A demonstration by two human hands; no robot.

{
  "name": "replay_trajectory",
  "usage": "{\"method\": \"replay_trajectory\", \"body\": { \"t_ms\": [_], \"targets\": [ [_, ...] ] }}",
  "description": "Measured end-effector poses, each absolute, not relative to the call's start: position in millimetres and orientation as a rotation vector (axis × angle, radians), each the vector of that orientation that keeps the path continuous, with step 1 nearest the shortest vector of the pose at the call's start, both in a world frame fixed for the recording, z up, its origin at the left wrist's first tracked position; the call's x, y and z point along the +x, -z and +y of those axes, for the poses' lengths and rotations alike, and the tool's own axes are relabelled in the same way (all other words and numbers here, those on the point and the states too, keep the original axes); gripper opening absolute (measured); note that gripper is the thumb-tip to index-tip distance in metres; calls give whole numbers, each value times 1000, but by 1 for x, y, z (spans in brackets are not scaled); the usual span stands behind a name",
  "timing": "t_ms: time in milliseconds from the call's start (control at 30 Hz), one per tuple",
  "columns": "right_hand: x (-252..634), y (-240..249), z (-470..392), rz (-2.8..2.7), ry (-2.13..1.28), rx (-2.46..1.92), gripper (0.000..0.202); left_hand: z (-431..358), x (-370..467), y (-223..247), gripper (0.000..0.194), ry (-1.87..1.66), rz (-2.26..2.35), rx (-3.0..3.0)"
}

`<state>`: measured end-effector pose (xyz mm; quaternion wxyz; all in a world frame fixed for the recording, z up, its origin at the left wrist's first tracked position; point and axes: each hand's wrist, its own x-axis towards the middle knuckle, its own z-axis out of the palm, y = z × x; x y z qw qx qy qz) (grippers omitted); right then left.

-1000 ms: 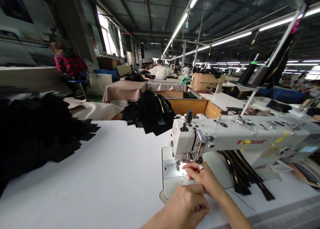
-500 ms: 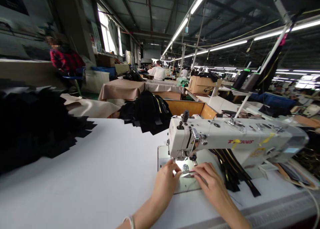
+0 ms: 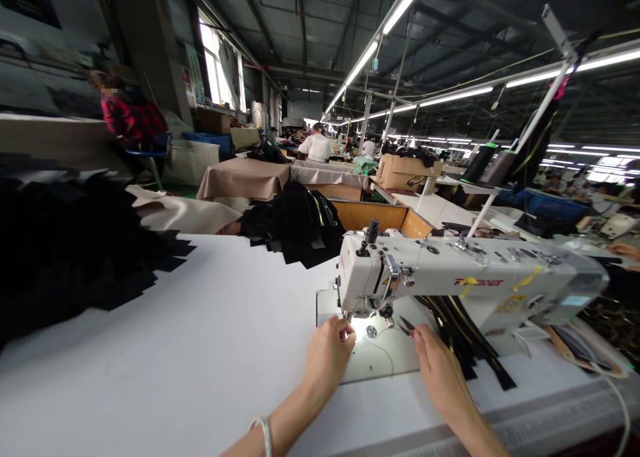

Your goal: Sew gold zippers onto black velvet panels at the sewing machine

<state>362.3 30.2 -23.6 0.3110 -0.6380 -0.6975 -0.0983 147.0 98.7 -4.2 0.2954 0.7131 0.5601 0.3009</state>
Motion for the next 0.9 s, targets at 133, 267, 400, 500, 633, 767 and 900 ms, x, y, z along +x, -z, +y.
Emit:
{"method": "replay_trajectory", "body": {
  "t_ms": [133, 267, 400, 500, 633, 767, 900],
  "targets": [
    [320, 21, 31, -2025, 271, -1645, 23, 99, 147, 6, 22, -806, 1486, 1909],
    [300, 23, 42, -2119, 463, -1631, 31, 99, 148, 6, 22, -804, 1497, 1911],
    [301, 25, 51, -2158, 526, -1619, 36, 98, 149, 4, 20, -800, 1509, 1895],
    [306, 26, 56, -2167, 540, -1631, 37, 97, 148, 2, 20, -793, 1514, 1882],
    [318, 29, 62, -2119, 509, -1691, 29, 99, 146, 1, 24, -812, 1544, 1855],
    [331, 30, 67, -2072, 415, -1743, 12, 104, 145, 1, 27, -855, 1591, 1815],
    [335, 33, 69, -2034, 301, -1775, 12, 107, 144, 1, 27, -884, 1613, 1788]
  ]
}}
